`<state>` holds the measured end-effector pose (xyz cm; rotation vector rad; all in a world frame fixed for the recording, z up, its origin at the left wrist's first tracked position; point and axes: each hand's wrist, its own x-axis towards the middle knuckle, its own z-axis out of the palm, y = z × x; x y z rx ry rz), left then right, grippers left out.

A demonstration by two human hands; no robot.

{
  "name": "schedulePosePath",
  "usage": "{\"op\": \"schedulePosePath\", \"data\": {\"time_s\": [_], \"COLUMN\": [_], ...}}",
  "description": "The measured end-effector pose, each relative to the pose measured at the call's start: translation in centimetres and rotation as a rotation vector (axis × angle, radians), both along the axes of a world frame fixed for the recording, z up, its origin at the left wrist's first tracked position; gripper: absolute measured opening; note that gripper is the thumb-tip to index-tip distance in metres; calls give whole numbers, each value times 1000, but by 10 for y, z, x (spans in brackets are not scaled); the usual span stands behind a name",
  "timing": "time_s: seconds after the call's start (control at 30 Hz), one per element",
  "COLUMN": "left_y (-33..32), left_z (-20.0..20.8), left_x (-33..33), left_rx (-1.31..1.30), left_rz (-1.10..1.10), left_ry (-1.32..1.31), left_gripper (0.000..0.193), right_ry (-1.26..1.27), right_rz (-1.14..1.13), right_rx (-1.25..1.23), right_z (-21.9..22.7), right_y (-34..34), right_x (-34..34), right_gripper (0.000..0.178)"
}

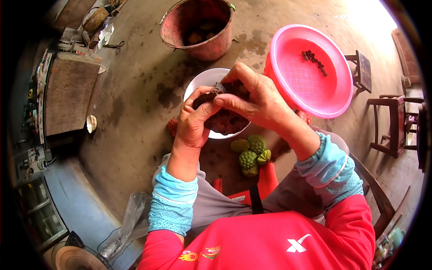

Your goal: The person extracts seeds from lotus pods by hand and places the seeds into a pink bowl.

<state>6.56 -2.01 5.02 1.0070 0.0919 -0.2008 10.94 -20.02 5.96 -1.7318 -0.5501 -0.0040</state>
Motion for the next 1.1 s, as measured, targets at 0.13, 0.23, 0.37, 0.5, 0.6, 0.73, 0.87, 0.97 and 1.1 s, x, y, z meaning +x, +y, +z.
{"op": "schedulePosePath", "data": {"time_s": [0.13,0.23,0.37,0.5,0.6,0.73,0.87,0.97,1.1], "left_y": [-3,-7,-13,-18,-19,-15,-15,-23,-26], "left_z": [-7,-7,2,11,7,7,5,3,-3], "left_x": [3,5,9,11,10,8,9,10,9], "left_rx": [-73,-108,-147,-111,-108,-191,-122,-95,34], "left_rz": [-18,-23,-19,-31,-78,-120,-109,-101,-35], "left_ry": [54,119,169,218,242,274,312,299,307], "left_gripper": [25,27,30,34,40,49,50,48,45], "right_ry": [2,64,241,356,386,437,210,-89,29], "right_rz": [-30,-21,-5,-300,-508,-553,-594,-564,-418], "right_rx": [-48,-4,281,224,-165,-510,-910,-723,-81], "right_z": [1,6,0,5,-15,-45,-41,-45,-35], "right_y": [2,-2,-11,-53,-97,-141,-143,-117,-50], "right_x": [0,0,8,34,57,64,44,32,15], "right_gripper": [32,25,17,19,34,36,44,41,15]}}
